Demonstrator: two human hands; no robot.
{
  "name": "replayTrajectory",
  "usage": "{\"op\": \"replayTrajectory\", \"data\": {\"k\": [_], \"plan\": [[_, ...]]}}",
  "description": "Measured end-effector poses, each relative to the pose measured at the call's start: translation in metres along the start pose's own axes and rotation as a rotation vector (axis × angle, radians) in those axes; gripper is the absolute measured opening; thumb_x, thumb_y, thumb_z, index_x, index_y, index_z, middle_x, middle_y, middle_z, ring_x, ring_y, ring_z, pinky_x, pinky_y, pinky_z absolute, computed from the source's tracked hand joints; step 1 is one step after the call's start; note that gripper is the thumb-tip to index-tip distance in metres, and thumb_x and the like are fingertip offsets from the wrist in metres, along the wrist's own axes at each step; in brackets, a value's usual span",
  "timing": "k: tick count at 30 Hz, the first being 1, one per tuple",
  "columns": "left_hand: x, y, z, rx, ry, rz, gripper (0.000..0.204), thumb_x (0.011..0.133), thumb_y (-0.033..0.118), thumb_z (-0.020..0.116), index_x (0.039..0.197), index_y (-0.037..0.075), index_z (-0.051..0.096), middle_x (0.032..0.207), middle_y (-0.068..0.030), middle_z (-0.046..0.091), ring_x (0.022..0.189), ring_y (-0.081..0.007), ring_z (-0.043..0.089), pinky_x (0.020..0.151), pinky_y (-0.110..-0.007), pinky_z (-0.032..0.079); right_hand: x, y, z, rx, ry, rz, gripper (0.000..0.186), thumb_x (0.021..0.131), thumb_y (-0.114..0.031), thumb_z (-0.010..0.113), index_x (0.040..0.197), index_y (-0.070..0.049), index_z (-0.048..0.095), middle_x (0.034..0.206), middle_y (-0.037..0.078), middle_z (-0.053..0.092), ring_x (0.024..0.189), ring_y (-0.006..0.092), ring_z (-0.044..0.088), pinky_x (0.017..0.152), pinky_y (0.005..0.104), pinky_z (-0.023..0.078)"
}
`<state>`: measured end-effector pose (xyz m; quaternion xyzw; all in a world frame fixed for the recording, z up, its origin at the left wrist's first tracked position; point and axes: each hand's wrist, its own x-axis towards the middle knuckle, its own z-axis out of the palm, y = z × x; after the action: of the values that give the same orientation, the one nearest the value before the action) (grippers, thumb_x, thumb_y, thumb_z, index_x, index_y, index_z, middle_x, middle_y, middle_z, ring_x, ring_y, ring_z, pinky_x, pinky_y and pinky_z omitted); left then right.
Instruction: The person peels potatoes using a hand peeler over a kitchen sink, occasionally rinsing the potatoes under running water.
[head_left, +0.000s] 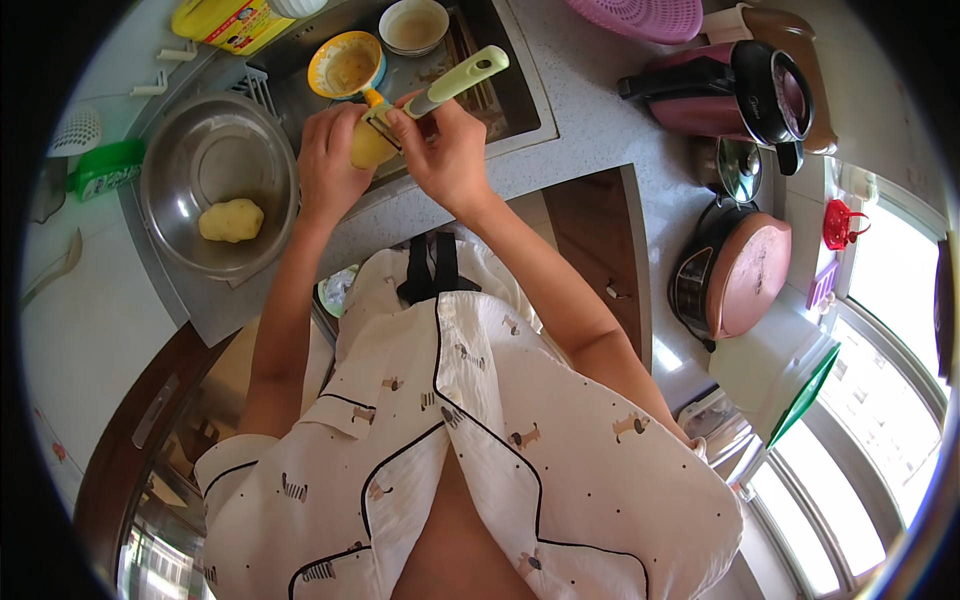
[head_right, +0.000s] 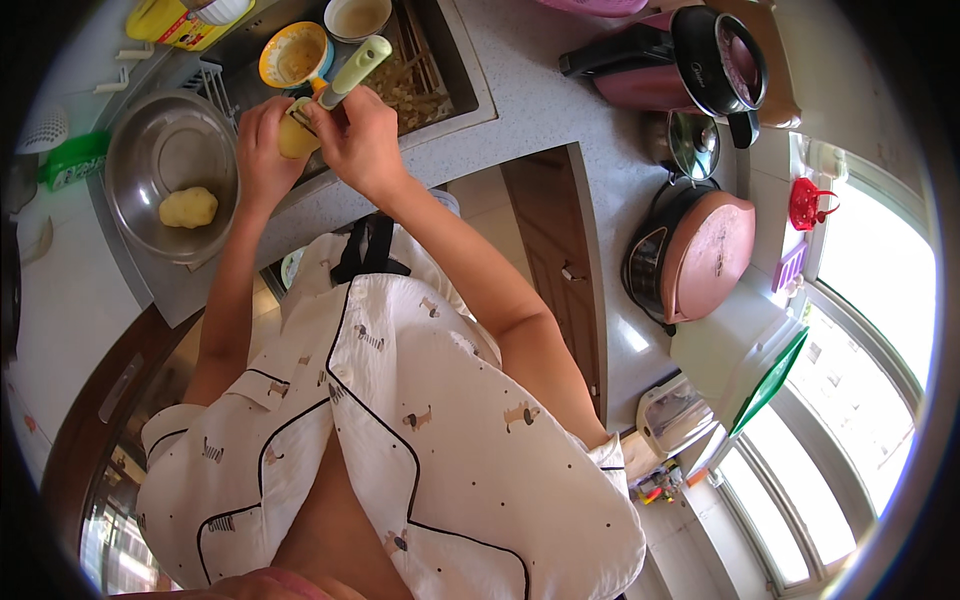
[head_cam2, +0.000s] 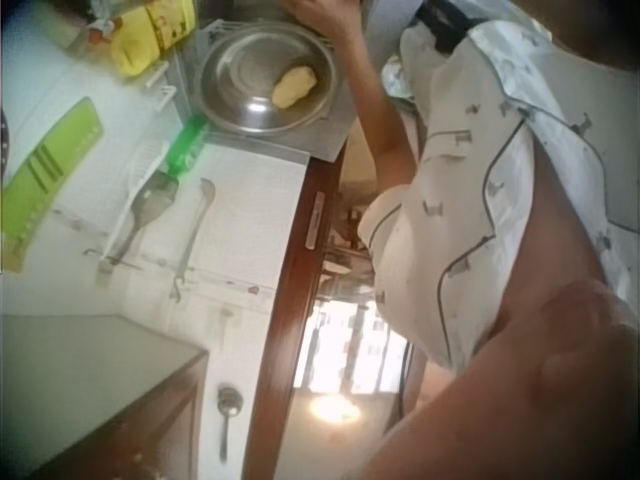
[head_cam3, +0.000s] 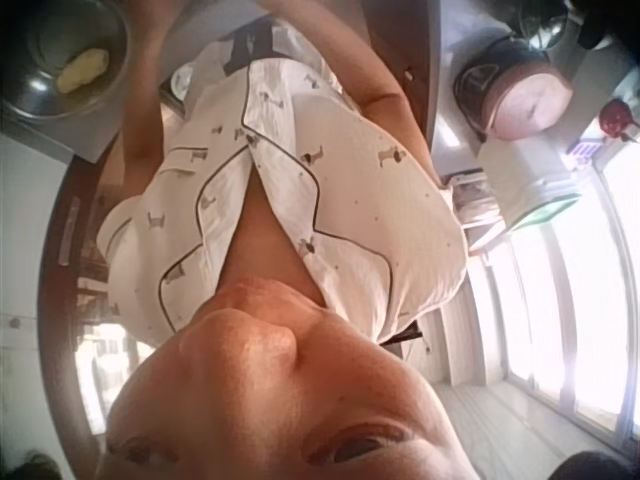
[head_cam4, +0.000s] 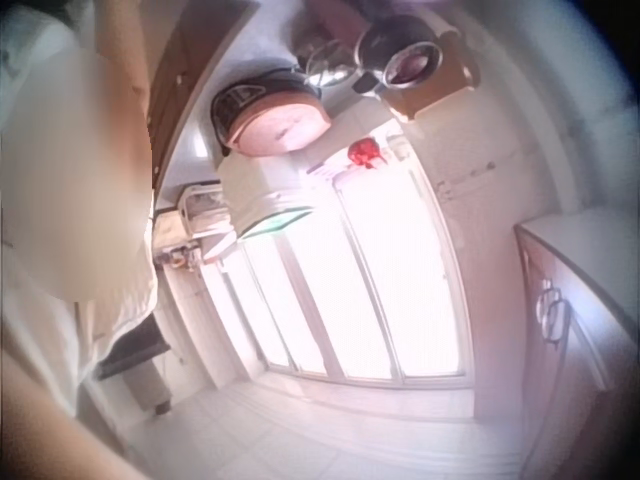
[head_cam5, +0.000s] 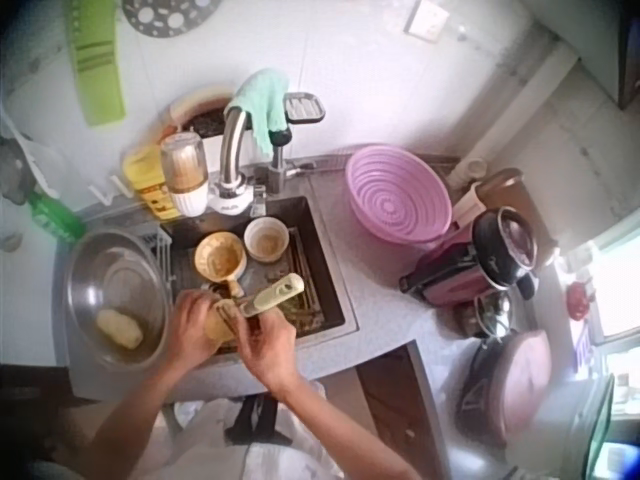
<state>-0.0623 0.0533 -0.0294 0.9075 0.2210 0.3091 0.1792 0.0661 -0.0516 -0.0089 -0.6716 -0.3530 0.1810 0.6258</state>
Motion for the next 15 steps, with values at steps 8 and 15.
{"op": "replayTrajectory", "data": {"k": [8, 15], "plan": [[0.004, 0.003, 0.003, -0.012, 0.120, 0.024, 0.062, 0.065, 0.005, 0.085, 0.119, 0.007, 0.055, 0.115, -0.0121, 0.062, 0.103, -0.0346, 0.058, 0.089, -0.044, 0.048, 0.021, 0.041, -0.023, -0.251, 0.035, 0.074, 0.015, 0.088, -0.011, 0.071, 0.094, 0.001, 0.063, 0.069, 0.012, 0.064, 0.060, 0.0211, 0.061, 0.057, 0.0328, 0.049], [-0.001, 0.000, 0.002, 0.022, 0.082, -0.021, 0.064, 0.063, 0.005, 0.084, 0.120, 0.007, 0.055, 0.114, -0.0117, 0.062, 0.105, -0.0342, 0.059, 0.090, -0.043, 0.049, 0.003, -0.012, 0.001, 0.139, -0.023, 0.164, 0.020, 0.095, -0.015, 0.068, 0.103, 0.003, 0.061, 0.081, 0.005, 0.070, 0.073, 0.0080, 0.065, 0.062, 0.0233, 0.052]]}}
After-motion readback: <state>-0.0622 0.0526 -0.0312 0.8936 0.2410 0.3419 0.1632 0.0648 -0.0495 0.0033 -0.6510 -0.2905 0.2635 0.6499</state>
